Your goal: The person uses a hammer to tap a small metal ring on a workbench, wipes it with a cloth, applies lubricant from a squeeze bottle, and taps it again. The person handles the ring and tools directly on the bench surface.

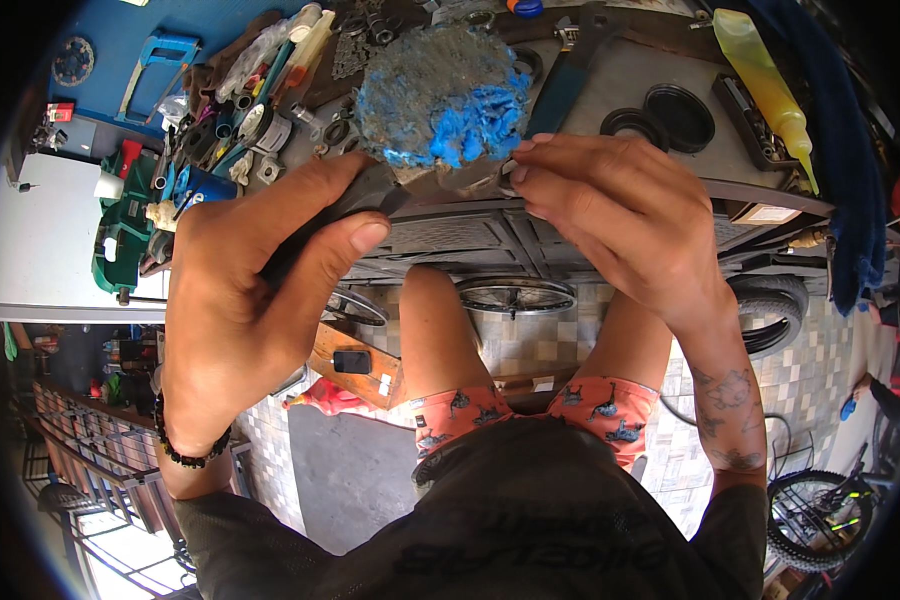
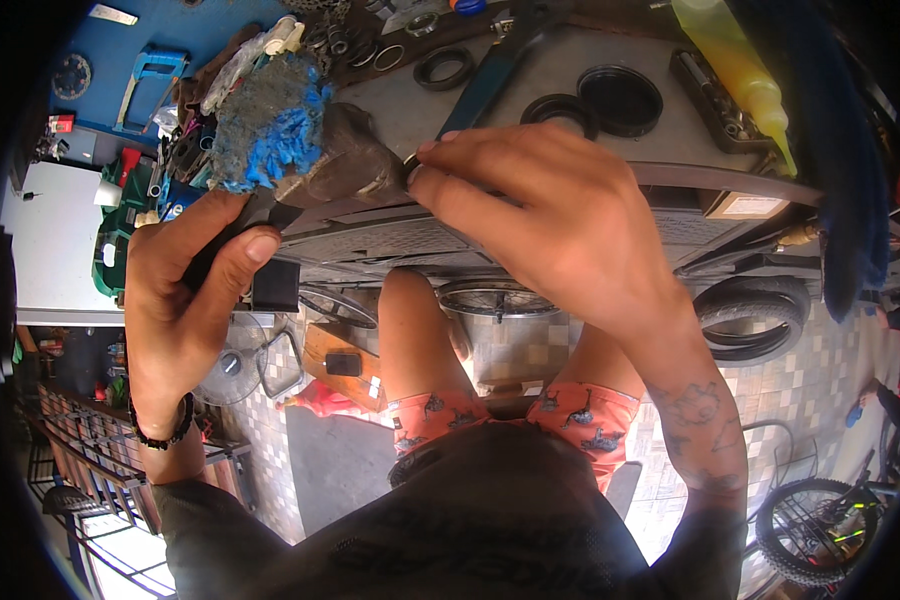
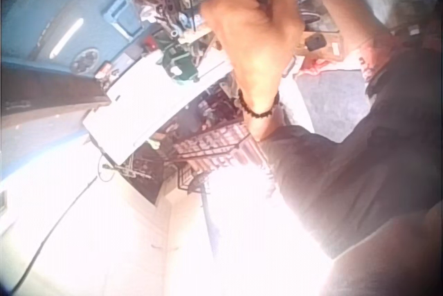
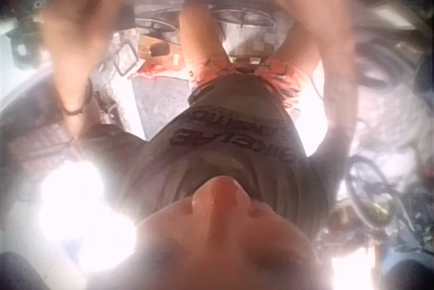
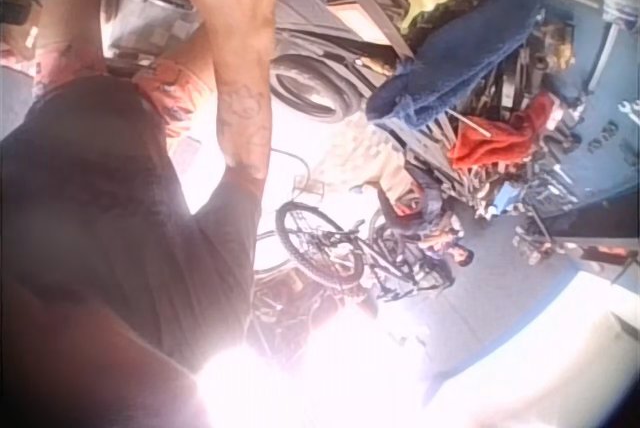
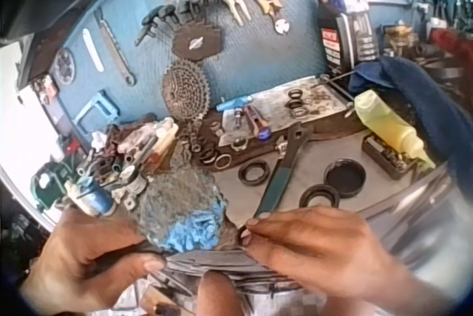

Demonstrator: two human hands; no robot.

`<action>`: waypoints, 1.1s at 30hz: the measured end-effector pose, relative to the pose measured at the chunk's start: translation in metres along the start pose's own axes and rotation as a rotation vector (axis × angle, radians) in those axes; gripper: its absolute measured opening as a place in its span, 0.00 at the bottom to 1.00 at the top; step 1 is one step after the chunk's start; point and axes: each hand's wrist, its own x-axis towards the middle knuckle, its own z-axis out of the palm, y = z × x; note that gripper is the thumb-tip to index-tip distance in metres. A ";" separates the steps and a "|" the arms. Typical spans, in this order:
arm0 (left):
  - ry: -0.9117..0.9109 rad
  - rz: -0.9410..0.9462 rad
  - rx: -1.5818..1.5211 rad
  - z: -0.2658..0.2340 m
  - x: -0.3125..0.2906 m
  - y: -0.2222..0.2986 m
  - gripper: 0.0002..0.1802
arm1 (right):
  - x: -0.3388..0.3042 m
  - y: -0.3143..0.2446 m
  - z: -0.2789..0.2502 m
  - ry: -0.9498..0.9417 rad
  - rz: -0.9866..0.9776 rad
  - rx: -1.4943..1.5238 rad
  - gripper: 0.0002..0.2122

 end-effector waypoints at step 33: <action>0.060 -0.117 -0.025 -0.002 -0.005 -0.004 0.18 | 0.000 -0.003 0.007 0.040 0.018 0.052 0.09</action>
